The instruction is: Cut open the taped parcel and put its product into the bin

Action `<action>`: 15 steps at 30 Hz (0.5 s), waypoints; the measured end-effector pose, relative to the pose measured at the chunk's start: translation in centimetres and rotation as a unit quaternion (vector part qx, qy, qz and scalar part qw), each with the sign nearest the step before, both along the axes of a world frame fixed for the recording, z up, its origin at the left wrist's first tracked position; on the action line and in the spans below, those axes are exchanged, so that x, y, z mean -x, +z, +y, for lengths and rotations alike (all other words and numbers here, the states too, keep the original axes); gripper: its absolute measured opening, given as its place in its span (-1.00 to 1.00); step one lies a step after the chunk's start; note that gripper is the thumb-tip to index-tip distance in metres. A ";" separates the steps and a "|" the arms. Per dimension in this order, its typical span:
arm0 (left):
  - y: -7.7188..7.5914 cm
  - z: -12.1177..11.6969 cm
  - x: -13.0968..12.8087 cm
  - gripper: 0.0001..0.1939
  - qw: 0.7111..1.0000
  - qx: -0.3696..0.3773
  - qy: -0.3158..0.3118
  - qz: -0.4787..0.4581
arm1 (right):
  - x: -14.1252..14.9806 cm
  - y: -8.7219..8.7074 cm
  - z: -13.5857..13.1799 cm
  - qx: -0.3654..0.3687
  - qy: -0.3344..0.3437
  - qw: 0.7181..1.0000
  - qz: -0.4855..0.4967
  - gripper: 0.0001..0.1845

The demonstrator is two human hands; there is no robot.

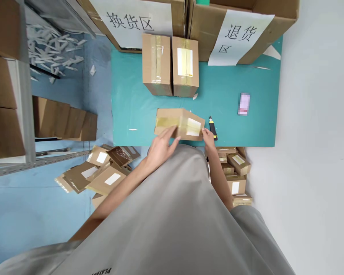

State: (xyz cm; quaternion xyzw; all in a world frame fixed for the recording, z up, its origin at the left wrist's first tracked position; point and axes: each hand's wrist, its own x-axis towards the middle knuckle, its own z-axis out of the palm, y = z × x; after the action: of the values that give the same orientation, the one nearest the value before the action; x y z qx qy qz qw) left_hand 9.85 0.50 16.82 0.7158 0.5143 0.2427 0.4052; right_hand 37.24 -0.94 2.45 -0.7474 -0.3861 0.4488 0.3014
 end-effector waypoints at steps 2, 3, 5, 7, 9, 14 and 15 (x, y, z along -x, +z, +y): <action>-1.5 0.7 2.4 -0.40 0.995 0.003 0.098 0.033 | 1.8 0.6 0.1 0.016 -0.045 0.998 0.048 -0.13; -2.5 1.2 3.5 -0.43 0.987 0.007 0.152 0.045 | 2.7 1.0 0.3 0.019 -0.049 0.996 0.072 -0.14; -4.9 2.3 5.2 -0.50 0.967 0.019 0.248 0.059 | 4.2 1.9 0.9 0.007 -0.011 0.994 0.110 -0.12; -7.3 3.2 6.1 -0.54 0.958 0.029 0.274 0.076 | 4.9 3.1 1.7 -0.016 0.036 0.993 0.111 -0.08; -9.7 3.5 6.4 -0.54 0.959 0.038 0.272 0.069 | 5.0 4.8 2.2 -0.043 0.060 0.995 0.070 -0.05; -14.7 3.2 6.9 -0.56 0.932 0.148 0.326 -0.061 | 6.2 11.4 2.4 -0.102 0.132 0.985 -0.035 -0.19; -15.5 3.1 7.2 -0.58 0.924 0.164 0.337 -0.078 | 7.2 12.8 2.3 -0.115 0.170 0.978 -0.046 -0.25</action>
State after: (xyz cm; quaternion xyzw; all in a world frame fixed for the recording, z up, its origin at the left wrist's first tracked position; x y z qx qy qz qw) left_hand 2.68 3.64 1.30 0.4023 0.7245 0.3323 0.4504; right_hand 30.00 1.33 15.23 -0.6510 -0.5703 0.4111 0.2862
